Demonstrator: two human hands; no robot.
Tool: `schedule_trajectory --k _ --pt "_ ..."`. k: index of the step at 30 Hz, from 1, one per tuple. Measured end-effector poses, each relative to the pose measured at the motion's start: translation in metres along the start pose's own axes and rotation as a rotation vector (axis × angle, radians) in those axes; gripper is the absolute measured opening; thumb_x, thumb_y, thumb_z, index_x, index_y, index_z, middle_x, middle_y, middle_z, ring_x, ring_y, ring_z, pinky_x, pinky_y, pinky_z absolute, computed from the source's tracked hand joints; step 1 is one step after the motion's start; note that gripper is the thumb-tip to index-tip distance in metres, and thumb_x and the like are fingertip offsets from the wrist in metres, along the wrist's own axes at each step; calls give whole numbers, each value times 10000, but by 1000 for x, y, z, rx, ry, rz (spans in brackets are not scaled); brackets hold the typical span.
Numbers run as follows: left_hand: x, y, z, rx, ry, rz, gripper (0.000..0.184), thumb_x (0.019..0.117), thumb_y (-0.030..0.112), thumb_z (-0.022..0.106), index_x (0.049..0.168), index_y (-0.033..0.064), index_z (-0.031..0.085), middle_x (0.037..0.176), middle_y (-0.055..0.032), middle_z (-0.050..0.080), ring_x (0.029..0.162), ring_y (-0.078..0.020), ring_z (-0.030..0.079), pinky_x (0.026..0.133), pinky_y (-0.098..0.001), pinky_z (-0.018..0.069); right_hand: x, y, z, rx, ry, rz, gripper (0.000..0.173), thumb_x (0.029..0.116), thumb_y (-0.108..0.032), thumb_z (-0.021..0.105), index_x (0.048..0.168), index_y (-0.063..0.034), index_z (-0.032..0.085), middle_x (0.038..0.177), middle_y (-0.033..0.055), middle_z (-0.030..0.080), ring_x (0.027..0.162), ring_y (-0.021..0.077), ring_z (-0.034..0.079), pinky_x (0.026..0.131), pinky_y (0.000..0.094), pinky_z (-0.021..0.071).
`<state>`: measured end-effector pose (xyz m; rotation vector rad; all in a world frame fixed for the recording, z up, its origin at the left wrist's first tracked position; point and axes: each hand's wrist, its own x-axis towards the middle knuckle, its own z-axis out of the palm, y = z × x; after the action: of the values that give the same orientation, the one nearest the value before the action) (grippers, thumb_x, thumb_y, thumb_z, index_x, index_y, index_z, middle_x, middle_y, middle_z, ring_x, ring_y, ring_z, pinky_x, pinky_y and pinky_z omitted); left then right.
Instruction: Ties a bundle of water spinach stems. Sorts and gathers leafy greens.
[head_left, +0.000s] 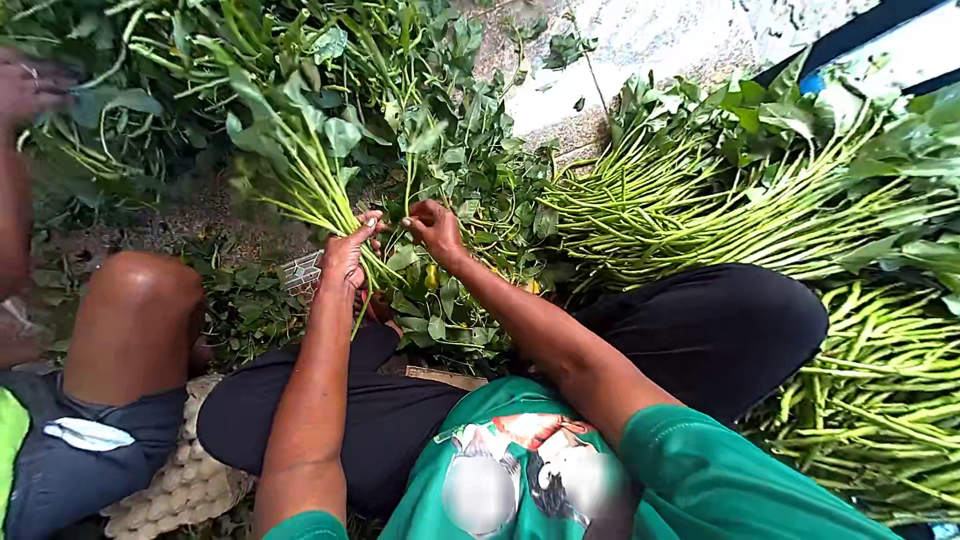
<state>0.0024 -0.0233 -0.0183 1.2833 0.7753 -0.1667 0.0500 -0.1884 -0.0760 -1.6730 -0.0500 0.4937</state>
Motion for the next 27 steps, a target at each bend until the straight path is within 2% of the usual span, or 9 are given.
schedule_trajectory --k 3,7,9,12,14,19,21,24,27 --pt "-2 1 3 16 59 8 182 994 96 661 1169 52 685 950 -37 701 618 -75 586 524 -207 493 -18 -16 16 -218 -74 -215 271 973 -119 685 1191 40 674 1012 152 750 823 224 721 791 411 595" --pt "-7 0 6 38 135 56 174 957 78 711 1119 36 662 912 -35 694 590 -70 592 511 -209 518 -25 -19 25 -401 -89 -372 221 959 -143 696 1106 19 726 965 155 762 893 316 731 900 549 548" --pt "-7 -1 6 43 148 76 168 967 82 699 1122 33 654 897 -29 688 591 -70 592 518 -210 520 -30 -20 23 -422 -19 -542 178 951 -99 685 1073 20 738 976 160 756 884 313 725 868 527 553" --pt "-7 -2 3 115 141 95 221 954 73 706 1151 28 617 853 -17 661 601 -70 597 552 -224 542 -32 -31 21 -415 35 -790 199 948 -33 663 1128 16 734 1208 201 706 1037 325 717 876 475 594" --pt "-9 -1 4 178 111 87 233 959 86 699 1160 40 590 825 0 650 598 -64 602 562 -230 550 -29 -38 19 -502 -28 -724 279 996 -56 603 1253 3 695 1375 193 650 1137 341 700 925 489 578" --pt "-12 20 -12 203 163 318 138 991 117 670 1093 29 644 918 -5 732 627 -52 623 560 -207 528 -21 -22 6 -551 -283 -476 201 1012 -59 567 1052 51 731 1048 215 740 1029 365 719 968 538 540" --pt "-12 31 -24 214 198 419 144 991 122 672 1098 36 631 927 4 724 664 -56 644 589 -214 554 -18 -3 -6 -623 -315 -303 212 1007 -88 592 1121 27 728 1191 239 693 1082 380 694 975 562 534" --pt "-15 38 -28 185 173 475 140 1007 123 650 1120 57 600 941 9 720 761 -83 694 646 -237 591 5 25 -38 -645 -143 30 442 973 -79 631 1414 -67 599 1552 208 471 1223 428 634 993 626 533" --pt "-19 33 -24 -31 -79 365 148 1103 169 466 1121 64 569 943 -80 758 885 -235 759 809 -396 643 23 52 -71 -623 -65 226 498 1035 -235 595 1491 -51 518 1490 238 536 1321 447 563 1082 664 434"
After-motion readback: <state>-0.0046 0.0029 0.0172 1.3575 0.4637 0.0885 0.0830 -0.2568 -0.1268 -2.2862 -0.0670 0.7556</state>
